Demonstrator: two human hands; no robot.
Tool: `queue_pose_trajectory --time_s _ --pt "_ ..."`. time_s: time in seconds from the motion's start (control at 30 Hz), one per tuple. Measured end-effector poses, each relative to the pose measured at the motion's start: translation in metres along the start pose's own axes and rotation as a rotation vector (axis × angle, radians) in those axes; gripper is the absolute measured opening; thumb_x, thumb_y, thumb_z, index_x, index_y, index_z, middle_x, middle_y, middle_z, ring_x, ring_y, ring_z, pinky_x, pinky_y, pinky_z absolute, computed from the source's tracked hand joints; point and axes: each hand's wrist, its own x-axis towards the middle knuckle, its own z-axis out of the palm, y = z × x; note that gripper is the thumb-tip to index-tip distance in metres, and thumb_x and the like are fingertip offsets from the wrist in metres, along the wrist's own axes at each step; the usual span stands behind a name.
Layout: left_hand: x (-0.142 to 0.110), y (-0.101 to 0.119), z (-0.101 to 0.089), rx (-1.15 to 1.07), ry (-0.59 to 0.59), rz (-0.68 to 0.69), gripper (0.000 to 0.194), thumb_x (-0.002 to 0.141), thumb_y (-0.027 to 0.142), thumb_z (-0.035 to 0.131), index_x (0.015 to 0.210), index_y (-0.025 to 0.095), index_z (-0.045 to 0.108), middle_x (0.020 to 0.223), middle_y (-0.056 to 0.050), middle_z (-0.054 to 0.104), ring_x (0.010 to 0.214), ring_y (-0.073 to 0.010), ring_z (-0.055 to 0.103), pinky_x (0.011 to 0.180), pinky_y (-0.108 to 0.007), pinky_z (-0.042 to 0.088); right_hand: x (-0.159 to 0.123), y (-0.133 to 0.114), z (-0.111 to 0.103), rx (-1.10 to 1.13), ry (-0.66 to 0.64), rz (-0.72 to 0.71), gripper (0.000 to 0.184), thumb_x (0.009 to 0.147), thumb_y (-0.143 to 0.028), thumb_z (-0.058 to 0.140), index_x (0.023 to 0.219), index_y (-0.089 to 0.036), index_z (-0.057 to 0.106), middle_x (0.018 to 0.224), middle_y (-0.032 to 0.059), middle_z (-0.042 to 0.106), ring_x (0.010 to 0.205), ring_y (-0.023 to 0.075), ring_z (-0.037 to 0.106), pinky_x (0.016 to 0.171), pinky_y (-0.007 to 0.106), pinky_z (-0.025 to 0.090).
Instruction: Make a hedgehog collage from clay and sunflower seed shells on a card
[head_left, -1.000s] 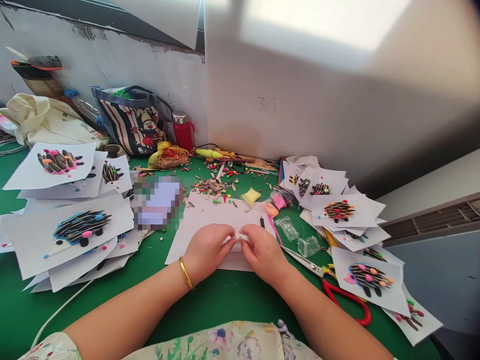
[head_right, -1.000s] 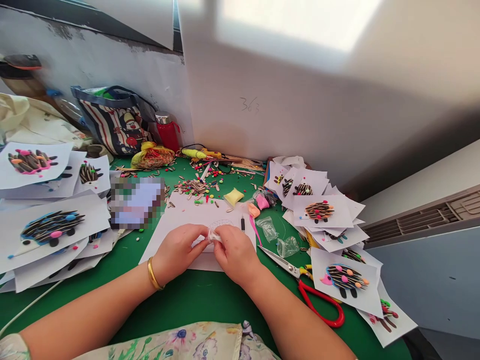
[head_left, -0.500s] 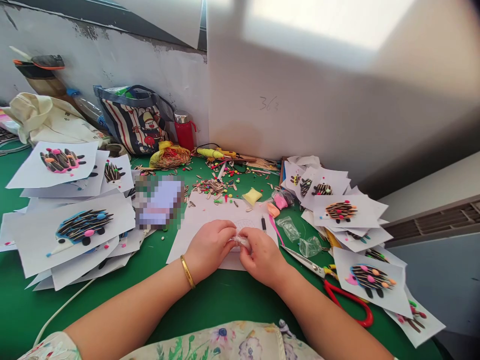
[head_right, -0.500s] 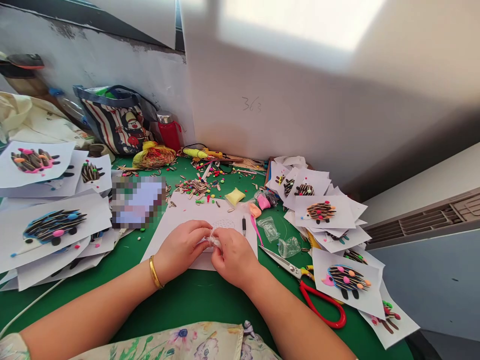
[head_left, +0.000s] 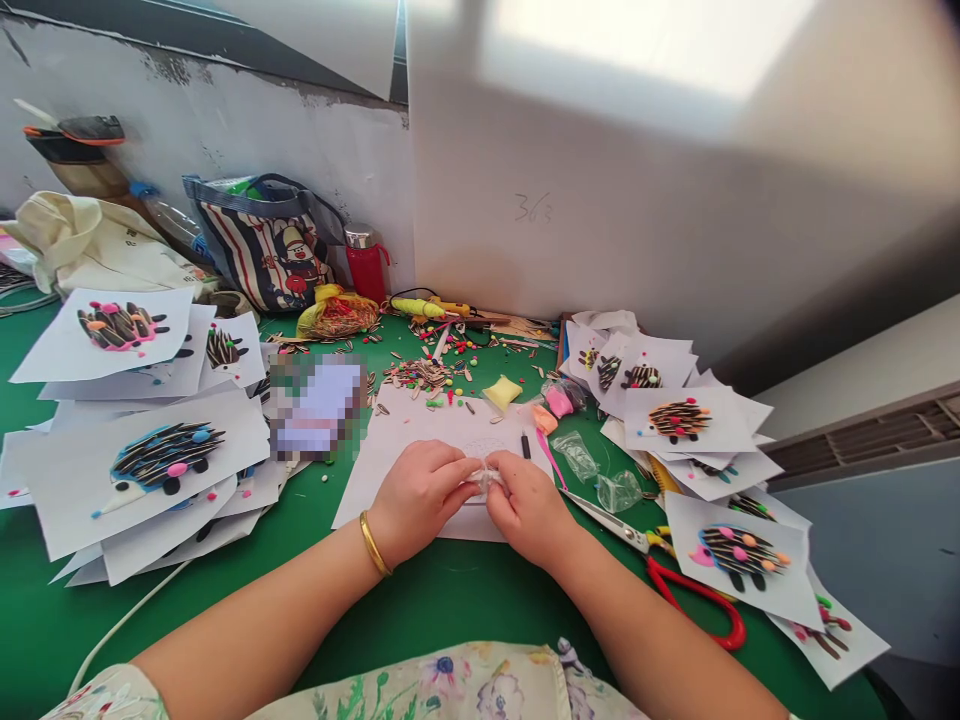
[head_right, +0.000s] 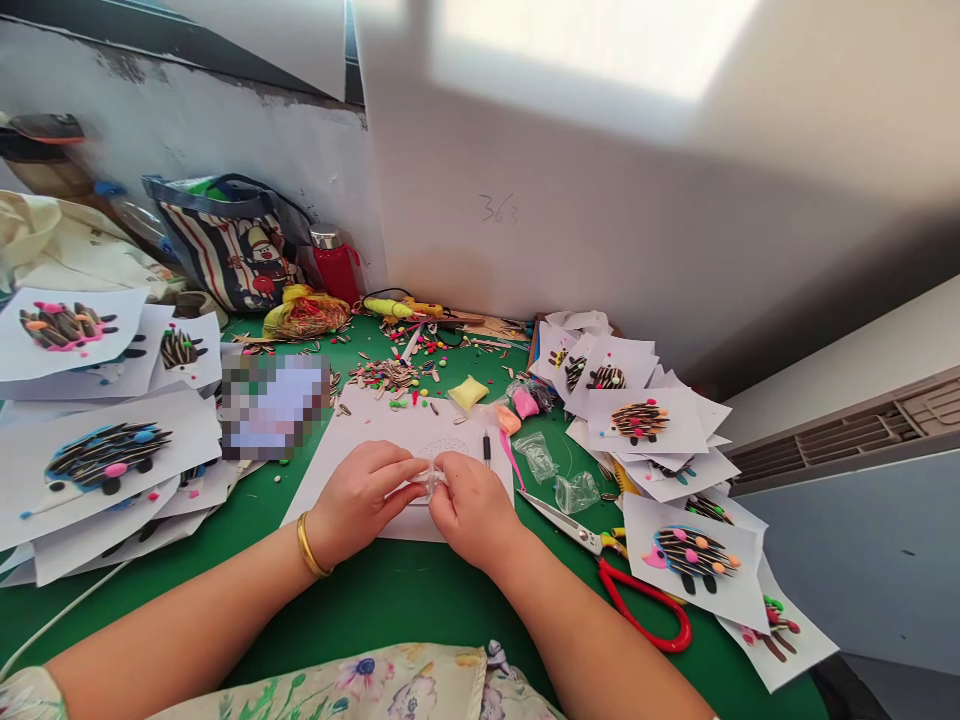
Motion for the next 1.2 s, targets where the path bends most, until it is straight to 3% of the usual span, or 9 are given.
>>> queue_pose_trajectory --time_s 0.13,0.27,0.47,0.57,0.7,0.87,1.1,1.2 --pt "0.001 0.0 0.001 -0.018 0.007 0.045 0.012 0.092 0.023 0.059 0.103 0.019 0.064 0.084 -0.004 0.068 0.077 -0.0185 0.058 0.071 -0.034 0.044 0.0 -0.004 -0.002 0.226 -0.137 0.169 0.017 0.087 -0.017 0.041 0.094 -0.021 0.055 0.084 0.0011 0.063 0.077 0.017 0.056 0.068 0.028 0.042" --pt "0.001 0.001 -0.001 -0.042 -0.011 0.066 0.008 0.093 0.021 0.058 0.095 0.02 0.065 0.081 -0.004 0.067 0.075 -0.0179 0.057 0.071 -0.033 0.044 0.002 -0.003 -0.004 0.318 -0.175 0.219 0.016 0.086 -0.018 0.042 0.094 -0.021 0.056 0.079 -0.0012 0.06 0.076 0.0163 0.054 0.067 0.027 0.04" --pt "0.003 0.001 -0.002 -0.269 -0.006 -0.218 0.009 0.092 0.023 0.059 0.085 0.019 0.064 0.077 -0.001 0.066 0.073 -0.0145 0.058 0.07 -0.028 0.047 0.005 0.002 -0.009 0.324 -0.132 0.236 0.016 0.084 -0.018 0.043 0.093 -0.022 0.055 0.08 -0.0029 0.06 0.075 0.0151 0.054 0.068 0.026 0.041" --pt "0.003 0.0 0.0 -0.35 -0.046 -0.293 0.009 0.091 0.021 0.059 0.096 0.02 0.066 0.084 -0.002 0.068 0.077 -0.0143 0.061 0.072 -0.027 0.05 0.004 0.004 -0.009 0.29 -0.118 0.223 0.019 0.082 -0.019 0.046 0.097 -0.022 0.056 0.082 -0.0029 0.06 0.073 0.0146 0.053 0.068 0.026 0.041" --pt "0.0 -0.005 0.002 -0.336 -0.059 -0.181 0.016 0.092 0.022 0.057 0.102 0.022 0.07 0.093 -0.005 0.069 0.086 -0.0162 0.064 0.078 -0.03 0.052 0.002 0.003 -0.006 0.273 -0.101 0.218 0.019 0.083 -0.022 0.048 0.099 -0.022 0.057 0.081 -0.0026 0.06 0.071 0.0146 0.052 0.065 0.027 0.041" --pt "0.001 -0.003 0.0 -0.219 -0.044 -0.103 0.013 0.091 0.02 0.056 0.089 0.019 0.07 0.082 -0.005 0.068 0.079 -0.0169 0.061 0.072 -0.03 0.05 0.003 -0.001 -0.005 0.322 -0.146 0.223 0.017 0.084 -0.023 0.048 0.098 -0.022 0.058 0.08 -0.0022 0.061 0.073 0.0152 0.055 0.067 0.027 0.043" --pt "0.007 -0.004 -0.003 -0.539 -0.016 -0.476 0.012 0.088 0.029 0.063 0.088 0.019 0.069 0.084 -0.003 0.07 0.077 -0.0159 0.063 0.071 -0.028 0.052 0.002 0.007 -0.005 0.37 -0.074 0.289 0.016 0.083 -0.024 0.048 0.097 -0.023 0.057 0.071 -0.004 0.055 0.064 0.0147 0.052 0.059 0.026 0.041" --pt "0.006 -0.006 -0.002 -0.643 -0.037 -0.549 0.018 0.085 0.031 0.066 0.096 0.018 0.071 0.088 -0.004 0.072 0.077 -0.0164 0.064 0.07 -0.028 0.053 0.002 0.007 -0.005 0.389 -0.085 0.279 0.017 0.083 -0.024 0.049 0.098 -0.022 0.057 0.075 -0.0032 0.058 0.067 0.0147 0.053 0.062 0.026 0.043"
